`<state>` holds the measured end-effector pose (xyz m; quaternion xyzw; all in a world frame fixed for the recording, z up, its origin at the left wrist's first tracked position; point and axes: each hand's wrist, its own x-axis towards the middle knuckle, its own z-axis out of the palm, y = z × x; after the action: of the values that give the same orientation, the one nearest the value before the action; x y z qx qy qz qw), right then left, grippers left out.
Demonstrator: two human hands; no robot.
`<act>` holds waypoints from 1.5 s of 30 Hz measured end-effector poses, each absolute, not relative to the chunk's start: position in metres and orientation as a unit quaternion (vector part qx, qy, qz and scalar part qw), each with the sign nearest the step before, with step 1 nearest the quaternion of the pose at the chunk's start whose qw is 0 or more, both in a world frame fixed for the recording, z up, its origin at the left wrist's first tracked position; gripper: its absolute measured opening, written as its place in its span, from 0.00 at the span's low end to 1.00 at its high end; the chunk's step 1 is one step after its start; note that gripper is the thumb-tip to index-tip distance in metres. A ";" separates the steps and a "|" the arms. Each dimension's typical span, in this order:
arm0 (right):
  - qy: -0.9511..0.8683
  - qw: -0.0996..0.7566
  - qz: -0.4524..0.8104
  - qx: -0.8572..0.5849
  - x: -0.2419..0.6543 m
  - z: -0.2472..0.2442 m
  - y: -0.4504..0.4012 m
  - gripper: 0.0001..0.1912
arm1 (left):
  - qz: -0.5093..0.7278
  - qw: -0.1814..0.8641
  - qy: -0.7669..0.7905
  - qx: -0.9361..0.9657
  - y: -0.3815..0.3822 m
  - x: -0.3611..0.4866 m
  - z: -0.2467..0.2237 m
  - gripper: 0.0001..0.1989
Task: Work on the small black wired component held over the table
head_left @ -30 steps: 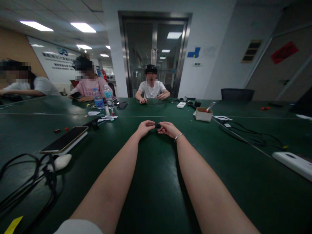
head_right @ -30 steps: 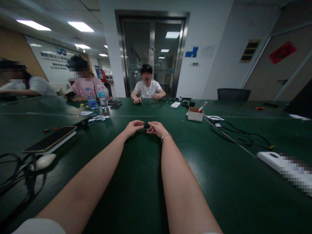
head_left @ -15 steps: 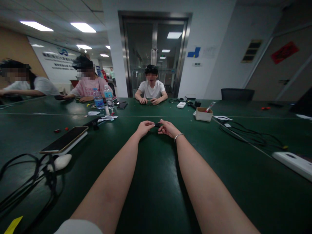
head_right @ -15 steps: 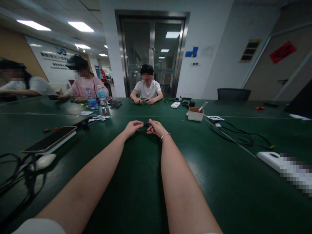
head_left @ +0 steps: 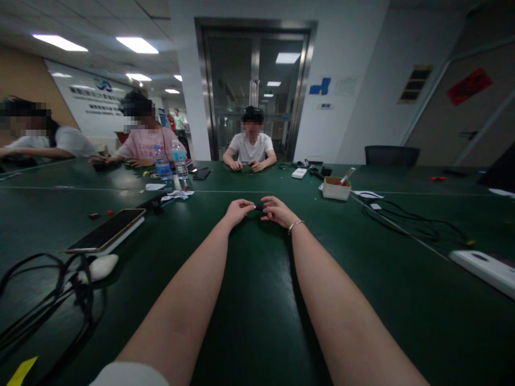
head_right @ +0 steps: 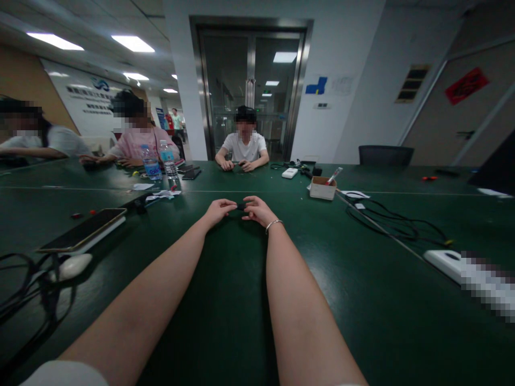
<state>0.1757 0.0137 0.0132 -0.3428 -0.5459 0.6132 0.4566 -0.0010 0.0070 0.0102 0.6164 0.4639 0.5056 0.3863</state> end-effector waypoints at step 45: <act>-0.533 0.472 0.611 -0.347 0.175 0.016 0.012 0.14 | 0.530 0.387 0.458 0.599 0.014 -0.002 0.005 0.12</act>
<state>0.1746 0.0116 0.0155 -0.3467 -0.5327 0.6110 0.4719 -0.0023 0.0142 0.0051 0.5993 0.4585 0.5300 0.3870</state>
